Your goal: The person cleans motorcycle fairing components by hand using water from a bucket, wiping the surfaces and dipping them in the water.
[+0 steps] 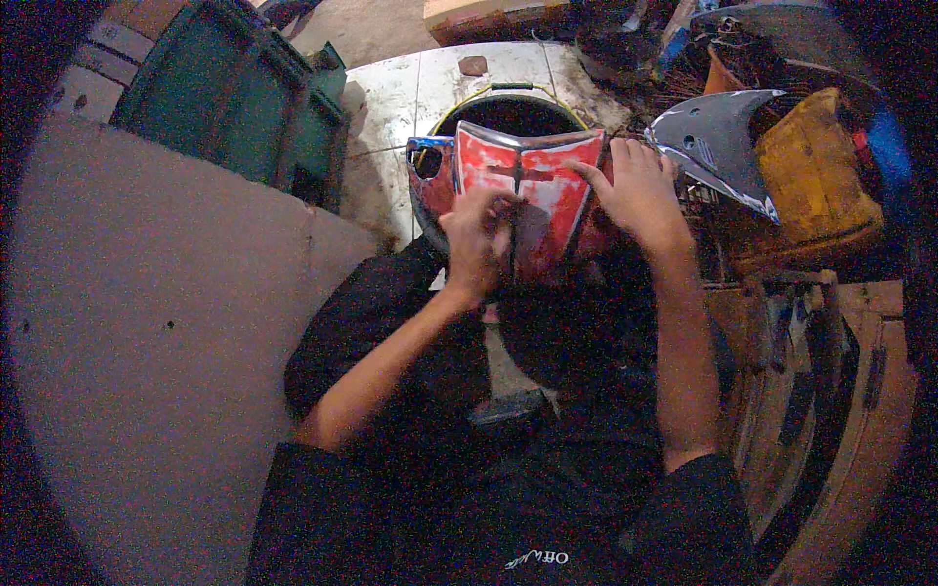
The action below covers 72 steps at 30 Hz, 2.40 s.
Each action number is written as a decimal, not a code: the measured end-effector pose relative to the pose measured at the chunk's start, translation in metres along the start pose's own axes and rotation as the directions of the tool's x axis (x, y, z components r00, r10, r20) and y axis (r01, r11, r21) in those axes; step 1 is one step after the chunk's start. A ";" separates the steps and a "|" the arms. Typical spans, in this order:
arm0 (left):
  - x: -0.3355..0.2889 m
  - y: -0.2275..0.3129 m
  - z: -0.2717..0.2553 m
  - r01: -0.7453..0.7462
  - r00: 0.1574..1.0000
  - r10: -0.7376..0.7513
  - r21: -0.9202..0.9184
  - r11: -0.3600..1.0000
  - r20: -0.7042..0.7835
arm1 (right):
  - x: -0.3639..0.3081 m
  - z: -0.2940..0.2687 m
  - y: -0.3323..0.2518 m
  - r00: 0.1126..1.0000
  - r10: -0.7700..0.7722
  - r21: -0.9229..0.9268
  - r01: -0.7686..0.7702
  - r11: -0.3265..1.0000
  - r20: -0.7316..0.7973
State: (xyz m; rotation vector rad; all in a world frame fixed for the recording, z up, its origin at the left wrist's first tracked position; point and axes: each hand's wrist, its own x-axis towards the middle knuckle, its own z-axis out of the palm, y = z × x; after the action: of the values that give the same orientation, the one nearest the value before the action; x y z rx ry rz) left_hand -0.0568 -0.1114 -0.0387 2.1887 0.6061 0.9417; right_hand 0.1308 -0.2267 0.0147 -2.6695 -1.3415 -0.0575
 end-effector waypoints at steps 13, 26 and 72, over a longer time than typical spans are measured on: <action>-0.007 -0.007 0.005 0.130 0.987 -0.122 0.065 0.989 -0.106 | 0.000 0.003 -0.002 0.998 -0.025 0.001 0.025 1.000 -0.059; 0.021 -0.065 -0.015 0.373 0.884 -0.390 -0.114 0.921 -0.257 | 0.006 -0.003 -0.014 0.999 -0.041 0.028 0.042 0.999 -0.024; 0.034 -0.039 -0.013 0.226 0.966 -0.222 0.018 0.974 -0.129 | 0.007 0.000 -0.004 0.999 -0.024 0.015 0.025 1.000 -0.023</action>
State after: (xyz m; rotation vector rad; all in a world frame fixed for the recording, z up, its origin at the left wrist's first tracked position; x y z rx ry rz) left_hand -0.0509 -0.0585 -0.0448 2.0468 0.9145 0.9594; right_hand 0.1313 -0.2189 0.0154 -2.6323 -1.3625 -0.0803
